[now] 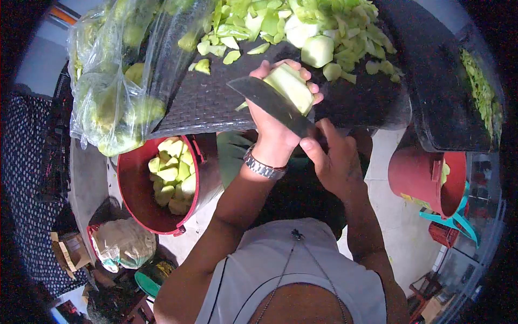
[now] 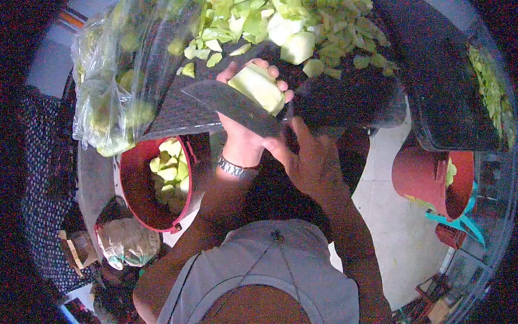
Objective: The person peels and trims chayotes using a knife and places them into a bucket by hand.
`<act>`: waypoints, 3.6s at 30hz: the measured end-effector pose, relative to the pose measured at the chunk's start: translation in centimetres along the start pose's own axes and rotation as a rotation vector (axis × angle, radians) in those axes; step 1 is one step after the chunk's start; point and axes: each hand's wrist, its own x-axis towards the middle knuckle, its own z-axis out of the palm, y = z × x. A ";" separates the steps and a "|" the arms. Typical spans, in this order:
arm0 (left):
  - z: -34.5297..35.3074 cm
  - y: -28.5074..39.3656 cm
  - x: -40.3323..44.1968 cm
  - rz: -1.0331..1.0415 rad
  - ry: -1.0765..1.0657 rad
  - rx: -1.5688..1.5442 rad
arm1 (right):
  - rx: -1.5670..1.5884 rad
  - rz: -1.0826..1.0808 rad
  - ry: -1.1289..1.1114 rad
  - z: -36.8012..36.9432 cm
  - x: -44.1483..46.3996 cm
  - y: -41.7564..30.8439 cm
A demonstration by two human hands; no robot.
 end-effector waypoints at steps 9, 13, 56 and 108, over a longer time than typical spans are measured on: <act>2.1 -2.3 -1.1 0.192 0.219 0.043 | 0.017 -0.123 0.014 0.4 1.2 1.5; 2.2 -1.3 -0.7 0.083 0.200 -0.026 | 0.145 -0.058 -0.038 -0.1 1.3 0.4; -0.4 0.1 0.2 0.000 0.076 0.032 | 0.117 0.000 -0.107 0.1 0.1 -0.7; -0.1 7.0 4.7 0.418 0.383 0.359 | 1.083 0.534 -0.479 -0.2 12.3 -2.9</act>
